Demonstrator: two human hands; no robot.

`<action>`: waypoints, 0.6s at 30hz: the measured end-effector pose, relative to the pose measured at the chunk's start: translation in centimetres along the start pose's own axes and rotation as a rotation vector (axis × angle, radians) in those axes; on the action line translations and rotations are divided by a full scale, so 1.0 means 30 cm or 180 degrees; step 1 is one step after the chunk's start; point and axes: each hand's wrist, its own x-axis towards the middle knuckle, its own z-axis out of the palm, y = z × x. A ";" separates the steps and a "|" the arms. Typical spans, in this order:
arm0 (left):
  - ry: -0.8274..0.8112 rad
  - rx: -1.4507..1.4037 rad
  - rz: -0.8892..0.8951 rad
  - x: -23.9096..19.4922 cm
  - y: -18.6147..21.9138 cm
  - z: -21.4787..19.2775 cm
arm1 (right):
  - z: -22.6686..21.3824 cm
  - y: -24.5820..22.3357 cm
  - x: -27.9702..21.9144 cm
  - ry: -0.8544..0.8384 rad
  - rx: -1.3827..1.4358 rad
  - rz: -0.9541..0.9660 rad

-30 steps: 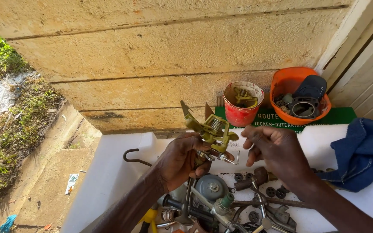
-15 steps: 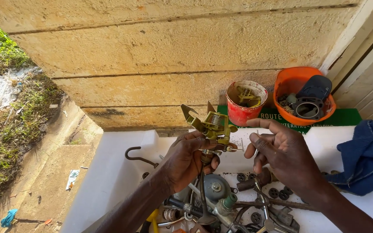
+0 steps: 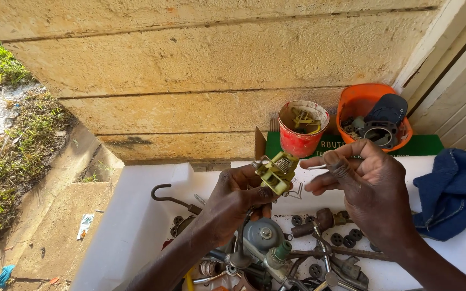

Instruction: Repairing a mechanical spring mechanism on a plastic sprinkler head by reassembling the spring and metal pins.

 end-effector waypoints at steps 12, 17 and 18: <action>0.0689 0.1725 0.0179 -0.033 0.041 0.045 | -0.034 0.079 0.024 -0.0195 0.0705 0.0613; 0.0930 0.2575 0.1448 -0.008 -0.023 0.017 | -0.056 0.109 0.051 -0.0498 0.0745 0.0694; 0.1014 0.2758 0.1807 -0.007 -0.025 0.014 | -0.061 0.107 0.053 -0.0570 0.0794 0.0737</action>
